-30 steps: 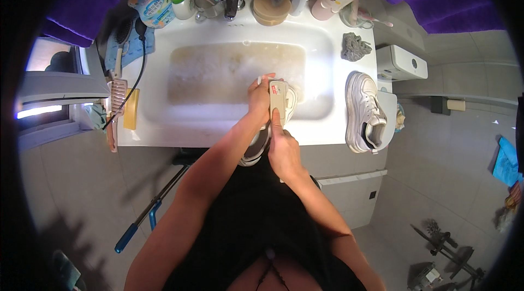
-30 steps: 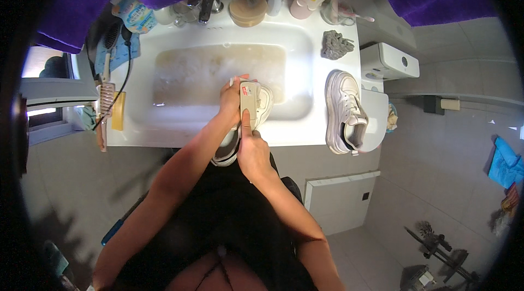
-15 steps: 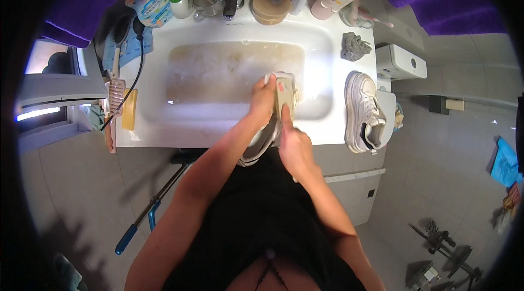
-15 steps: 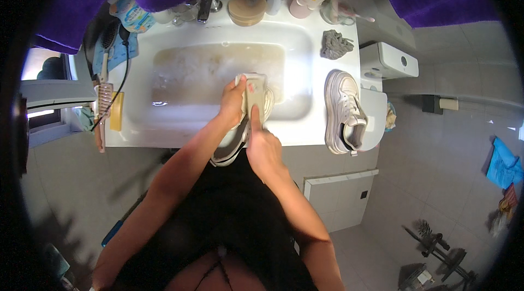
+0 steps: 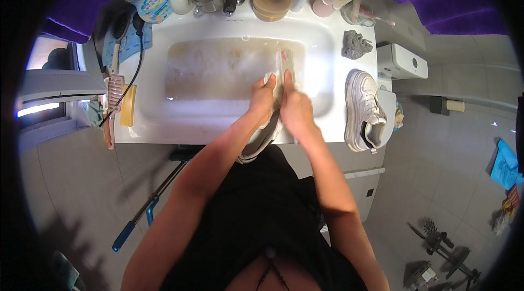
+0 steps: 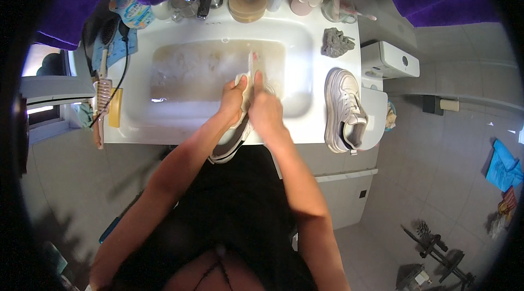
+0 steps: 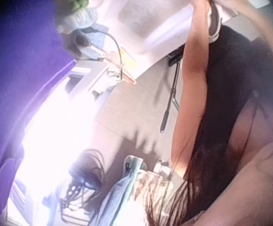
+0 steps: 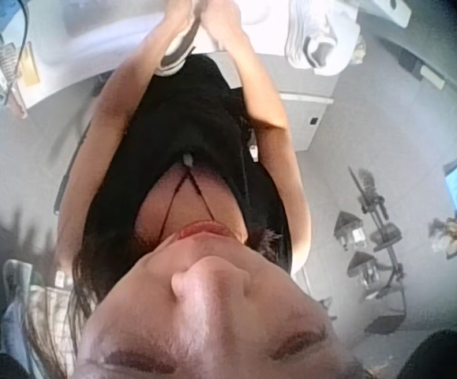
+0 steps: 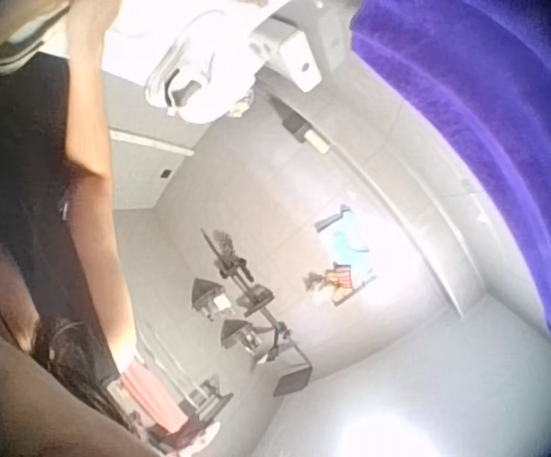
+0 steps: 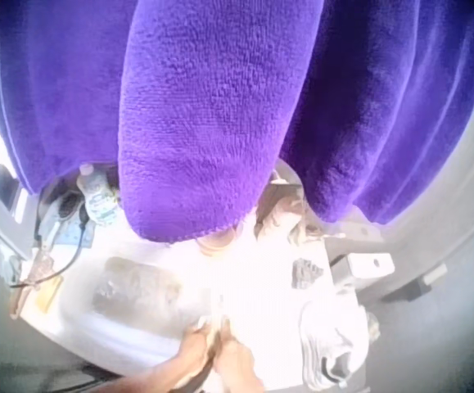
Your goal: The person cleans a pair of white sneakers in a sink using a brush and soapy water, scrubbing the uppers, soles, and interiors.
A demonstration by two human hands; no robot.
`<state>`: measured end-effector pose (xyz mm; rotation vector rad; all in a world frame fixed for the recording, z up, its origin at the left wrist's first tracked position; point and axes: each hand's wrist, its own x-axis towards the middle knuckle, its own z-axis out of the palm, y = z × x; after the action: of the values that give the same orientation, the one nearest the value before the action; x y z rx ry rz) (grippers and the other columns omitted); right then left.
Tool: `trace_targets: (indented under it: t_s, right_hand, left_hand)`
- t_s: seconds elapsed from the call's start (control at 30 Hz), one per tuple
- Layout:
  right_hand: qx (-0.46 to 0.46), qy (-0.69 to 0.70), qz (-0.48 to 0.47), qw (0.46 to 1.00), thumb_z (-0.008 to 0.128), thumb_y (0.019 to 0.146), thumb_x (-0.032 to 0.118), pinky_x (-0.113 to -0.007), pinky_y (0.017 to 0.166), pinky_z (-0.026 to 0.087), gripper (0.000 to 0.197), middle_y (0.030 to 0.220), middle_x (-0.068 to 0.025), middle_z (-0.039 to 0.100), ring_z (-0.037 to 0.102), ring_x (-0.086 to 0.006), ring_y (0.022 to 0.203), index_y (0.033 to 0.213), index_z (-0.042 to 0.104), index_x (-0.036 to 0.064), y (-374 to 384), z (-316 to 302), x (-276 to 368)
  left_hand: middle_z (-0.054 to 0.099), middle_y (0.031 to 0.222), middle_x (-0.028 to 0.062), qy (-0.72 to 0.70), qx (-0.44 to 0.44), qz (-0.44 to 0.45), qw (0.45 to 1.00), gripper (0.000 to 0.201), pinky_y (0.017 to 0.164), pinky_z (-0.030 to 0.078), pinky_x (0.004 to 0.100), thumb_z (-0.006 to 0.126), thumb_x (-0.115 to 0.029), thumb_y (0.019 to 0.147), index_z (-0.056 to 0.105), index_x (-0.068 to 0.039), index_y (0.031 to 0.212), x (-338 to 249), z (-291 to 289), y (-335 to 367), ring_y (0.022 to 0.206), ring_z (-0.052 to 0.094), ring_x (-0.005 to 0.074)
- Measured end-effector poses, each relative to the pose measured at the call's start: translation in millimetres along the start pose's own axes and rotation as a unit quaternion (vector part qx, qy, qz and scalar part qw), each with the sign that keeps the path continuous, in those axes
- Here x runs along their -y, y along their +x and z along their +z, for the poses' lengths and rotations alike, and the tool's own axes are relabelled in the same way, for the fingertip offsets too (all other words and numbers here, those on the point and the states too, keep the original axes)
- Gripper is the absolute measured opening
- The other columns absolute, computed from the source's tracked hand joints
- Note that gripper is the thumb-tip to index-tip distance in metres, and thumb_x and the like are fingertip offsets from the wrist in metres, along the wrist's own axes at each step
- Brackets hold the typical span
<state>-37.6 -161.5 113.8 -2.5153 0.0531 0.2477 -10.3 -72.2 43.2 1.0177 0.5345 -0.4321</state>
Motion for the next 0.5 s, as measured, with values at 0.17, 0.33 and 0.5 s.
trace_targets:
  t_s: [0.17, 0.33, 0.5]
  right_hand:
    - [-0.072, 0.083, 0.004, 0.994, 0.047, 0.080, -0.002, -0.037, 0.069, 0.048, 0.054, 0.078, -0.0247, 0.059, 0.060, -0.0369, 0.073, 0.132, 0.038, 0.0060, -3.0, -26.3, -6.5]
    - [0.019, 0.039, -0.055, 0.998, 0.046, 0.081, -0.002, -0.044, 0.062, 0.047, 0.048, 0.078, -0.0279, 0.057, 0.058, -0.0387, 0.067, 0.128, 0.039, -0.0039, -71.7, -3.2, 7.6]
    - [-0.017, 0.067, 0.001, 0.998, 0.043, 0.083, 0.000, -0.044, 0.061, 0.046, 0.049, 0.075, -0.0279, 0.057, 0.058, -0.0401, 0.066, 0.130, 0.033, -0.0063, 0.5, -7.9, 17.2]
  left_hand:
    - [0.059, 0.097, 0.0112, 0.031, -0.020, -0.047, 0.998, 0.042, 0.078, 0.046, 0.0352, 0.039, -0.036, 0.095, 0.055, 0.002, 0.103, -25.3, 8.0, -8.7, 0.085, 0.056, 0.0191]
    - [0.058, 0.099, 0.0130, 0.049, -0.037, -0.062, 0.996, 0.059, 0.080, 0.044, 0.0356, 0.028, -0.050, 0.093, 0.055, 0.003, 0.102, -13.2, 4.0, -1.3, 0.090, 0.054, 0.0211]
    - [0.059, 0.085, 0.0114, 0.139, 0.028, 0.059, 0.988, 0.054, 0.072, 0.043, 0.0349, 0.031, -0.044, 0.094, 0.056, 0.004, 0.088, 10.8, 4.9, -3.4, 0.079, 0.053, 0.0199]
